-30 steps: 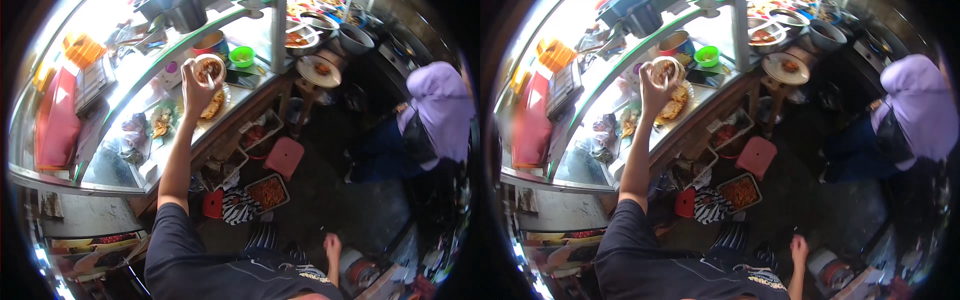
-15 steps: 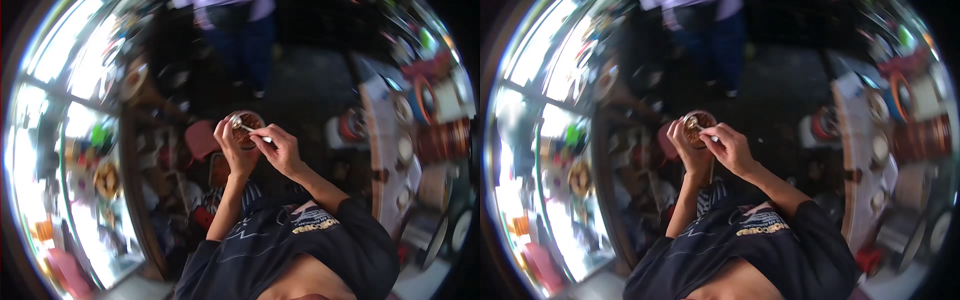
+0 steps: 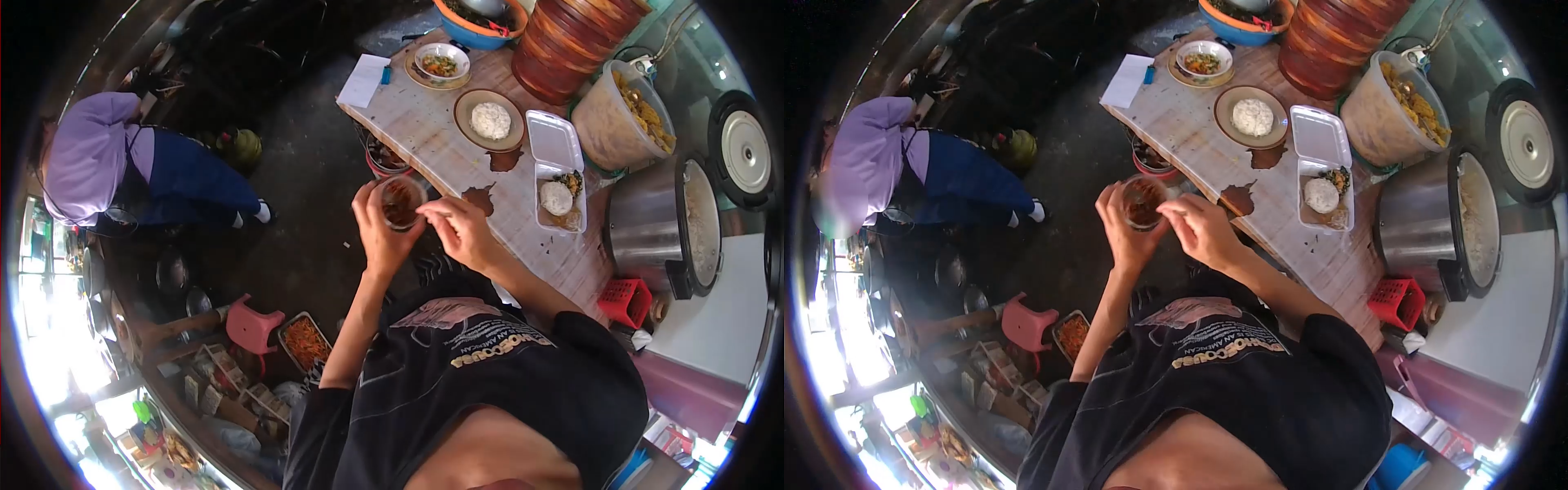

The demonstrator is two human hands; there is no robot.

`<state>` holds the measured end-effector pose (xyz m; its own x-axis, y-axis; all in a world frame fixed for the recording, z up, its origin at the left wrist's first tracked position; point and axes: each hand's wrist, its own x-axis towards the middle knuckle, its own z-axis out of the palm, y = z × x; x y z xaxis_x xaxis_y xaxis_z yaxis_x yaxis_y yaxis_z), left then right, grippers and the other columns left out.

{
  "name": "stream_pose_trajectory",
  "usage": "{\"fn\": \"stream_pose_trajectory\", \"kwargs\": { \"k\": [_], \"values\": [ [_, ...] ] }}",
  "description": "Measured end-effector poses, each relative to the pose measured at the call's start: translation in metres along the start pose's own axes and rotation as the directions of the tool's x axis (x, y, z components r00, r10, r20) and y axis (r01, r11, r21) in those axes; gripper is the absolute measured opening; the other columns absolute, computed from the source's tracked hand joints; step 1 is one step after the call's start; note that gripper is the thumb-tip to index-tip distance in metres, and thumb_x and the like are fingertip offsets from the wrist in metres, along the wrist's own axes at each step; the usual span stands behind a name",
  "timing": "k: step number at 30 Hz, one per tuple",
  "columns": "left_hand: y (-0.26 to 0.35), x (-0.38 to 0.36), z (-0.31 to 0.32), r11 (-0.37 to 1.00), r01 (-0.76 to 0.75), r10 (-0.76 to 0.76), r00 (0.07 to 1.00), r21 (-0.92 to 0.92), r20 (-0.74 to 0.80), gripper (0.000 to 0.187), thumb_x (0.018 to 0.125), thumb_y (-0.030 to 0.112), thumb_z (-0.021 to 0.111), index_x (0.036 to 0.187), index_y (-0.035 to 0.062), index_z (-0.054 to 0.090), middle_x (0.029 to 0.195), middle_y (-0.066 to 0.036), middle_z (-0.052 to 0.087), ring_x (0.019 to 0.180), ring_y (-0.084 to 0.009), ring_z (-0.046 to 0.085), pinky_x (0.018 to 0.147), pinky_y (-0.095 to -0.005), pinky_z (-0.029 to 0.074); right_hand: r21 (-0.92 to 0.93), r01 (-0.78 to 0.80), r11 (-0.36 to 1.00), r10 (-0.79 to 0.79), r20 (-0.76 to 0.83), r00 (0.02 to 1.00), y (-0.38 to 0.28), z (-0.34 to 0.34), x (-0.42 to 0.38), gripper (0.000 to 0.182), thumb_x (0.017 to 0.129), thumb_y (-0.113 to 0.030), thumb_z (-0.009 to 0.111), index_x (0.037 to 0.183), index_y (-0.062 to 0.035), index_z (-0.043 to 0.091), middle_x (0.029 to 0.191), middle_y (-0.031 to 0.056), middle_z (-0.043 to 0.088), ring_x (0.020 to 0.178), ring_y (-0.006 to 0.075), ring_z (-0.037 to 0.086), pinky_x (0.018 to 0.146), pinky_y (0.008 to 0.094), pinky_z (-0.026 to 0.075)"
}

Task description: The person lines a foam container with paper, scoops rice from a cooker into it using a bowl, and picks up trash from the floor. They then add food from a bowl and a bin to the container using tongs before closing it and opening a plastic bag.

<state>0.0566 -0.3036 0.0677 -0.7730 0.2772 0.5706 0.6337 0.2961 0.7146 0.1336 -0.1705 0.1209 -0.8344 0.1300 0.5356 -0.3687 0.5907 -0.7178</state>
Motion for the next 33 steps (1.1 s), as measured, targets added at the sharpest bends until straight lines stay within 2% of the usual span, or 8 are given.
{"fn": "stream_pose_trajectory", "kwargs": {
  "k": [2, 5, 6, 11, 14, 21, 27, 33],
  "values": [
    [0.006, 0.009, 0.026, 0.994, -0.107, 0.107, 0.993, -0.009, 0.051, 0.083, 0.053, 0.009, 0.080, 0.124, 0.0043, 0.038, 0.121, -0.020, 0.040, 0.111, -0.0383, 0.043, 0.091, -0.0447, 0.042, -0.019, -0.055, 0.998, 0.053, -0.097, 0.994, 0.015, -0.018, -0.003, 0.010, 0.086, -0.003, 0.055, 0.092, -0.0046, 0.062, 0.079, 0.0120, 0.062, 0.064, 0.0242, 0.062, 0.057, 0.0304, 0.049],
    [0.010, 0.019, 0.049, 0.991, -0.127, 0.129, 0.988, -0.038, 0.086, 0.084, 0.052, 0.009, 0.081, 0.124, 0.0041, 0.037, 0.120, -0.020, 0.040, 0.111, -0.0387, 0.042, 0.092, -0.0449, 0.040, 0.123, -0.335, 0.934, 0.351, -0.143, 0.925, 0.035, -0.039, -0.002, 0.013, 0.091, -0.011, 0.054, 0.092, -0.0025, 0.063, 0.068, 0.0066, 0.062, 0.058, 0.0104, 0.060, 0.051, 0.0241, 0.047],
    [0.011, 0.024, 0.054, 0.990, -0.134, 0.137, 0.987, -0.042, 0.089, 0.084, 0.052, 0.009, 0.081, 0.124, 0.0039, 0.037, 0.120, -0.020, 0.040, 0.110, -0.0388, 0.042, 0.092, -0.0449, 0.040, 0.140, -0.367, 0.920, 0.386, -0.158, 0.909, 0.039, -0.046, 0.001, 0.015, 0.092, -0.014, 0.053, 0.092, -0.0023, 0.063, 0.065, 0.0047, 0.061, 0.056, 0.0081, 0.057, 0.050, 0.0219, 0.045],
    [0.005, 0.045, 0.072, 0.993, -0.115, 0.118, 0.989, -0.029, 0.089, 0.081, 0.053, 0.010, 0.081, 0.121, 0.0022, 0.037, 0.116, -0.021, 0.041, 0.108, -0.0384, 0.043, 0.091, -0.0445, 0.040, 0.421, -0.461, 0.781, 0.569, -0.177, 0.803, 0.065, -0.064, 0.012, 0.020, 0.094, -0.014, 0.051, 0.091, 0.0013, 0.062, 0.073, 0.0038, 0.063, 0.059, 0.0062, 0.052, 0.052, 0.0203, 0.042],
    [-0.004, 0.055, 0.082, 0.996, -0.086, 0.085, 0.993, 0.002, 0.077, 0.080, 0.053, 0.011, 0.081, 0.120, 0.0027, 0.037, 0.115, -0.020, 0.041, 0.107, -0.0385, 0.043, 0.090, -0.0441, 0.041, 0.552, -0.372, 0.746, 0.569, -0.240, 0.786, 0.083, -0.065, 0.023, 0.021, 0.094, -0.014, 0.050, 0.091, 0.0041, 0.061, 0.080, 0.0048, 0.063, 0.063, 0.0060, 0.052, 0.055, 0.0195, 0.042],
    [-0.025, 0.077, 0.105, 0.999, 0.004, -0.009, 0.994, 0.040, 0.109, 0.080, 0.054, 0.013, 0.081, 0.120, 0.0039, 0.037, 0.115, -0.020, 0.041, 0.107, -0.0388, 0.044, 0.089, -0.0440, 0.042, 0.408, -0.404, 0.818, 0.500, -0.159, 0.851, 0.119, -0.067, 0.046, 0.020, 0.094, -0.011, 0.051, 0.095, 0.0067, 0.059, 0.083, 0.0060, 0.063, 0.065, 0.0068, 0.053, 0.058, 0.0211, 0.044],
    [-0.039, 0.094, 0.128, 0.997, 0.026, -0.034, 0.993, 0.072, 0.115, 0.080, 0.054, 0.014, 0.081, 0.120, 0.0039, 0.037, 0.115, -0.020, 0.041, 0.107, -0.0387, 0.044, 0.087, -0.0439, 0.043, 0.597, -0.415, 0.686, 0.604, -0.151, 0.782, 0.156, -0.063, 0.061, 0.020, 0.093, -0.014, 0.052, 0.094, 0.0044, 0.061, 0.077, 0.0050, 0.062, 0.060, 0.0068, 0.052, 0.055, 0.0199, 0.042],
    [-0.053, 0.112, 0.156, 0.988, 0.108, -0.121, 0.986, 0.113, 0.116, 0.082, 0.054, 0.016, 0.081, 0.121, 0.0030, 0.035, 0.115, -0.020, 0.039, 0.106, -0.0390, 0.044, 0.086, -0.0445, 0.043, 0.664, -0.489, 0.567, 0.703, -0.080, 0.707, 0.190, -0.084, 0.086, 0.023, 0.092, -0.020, 0.055, 0.091, 0.0020, 0.063, 0.069, 0.0028, 0.058, 0.057, 0.0057, 0.048, 0.052, 0.0186, 0.037]
  ]
}}
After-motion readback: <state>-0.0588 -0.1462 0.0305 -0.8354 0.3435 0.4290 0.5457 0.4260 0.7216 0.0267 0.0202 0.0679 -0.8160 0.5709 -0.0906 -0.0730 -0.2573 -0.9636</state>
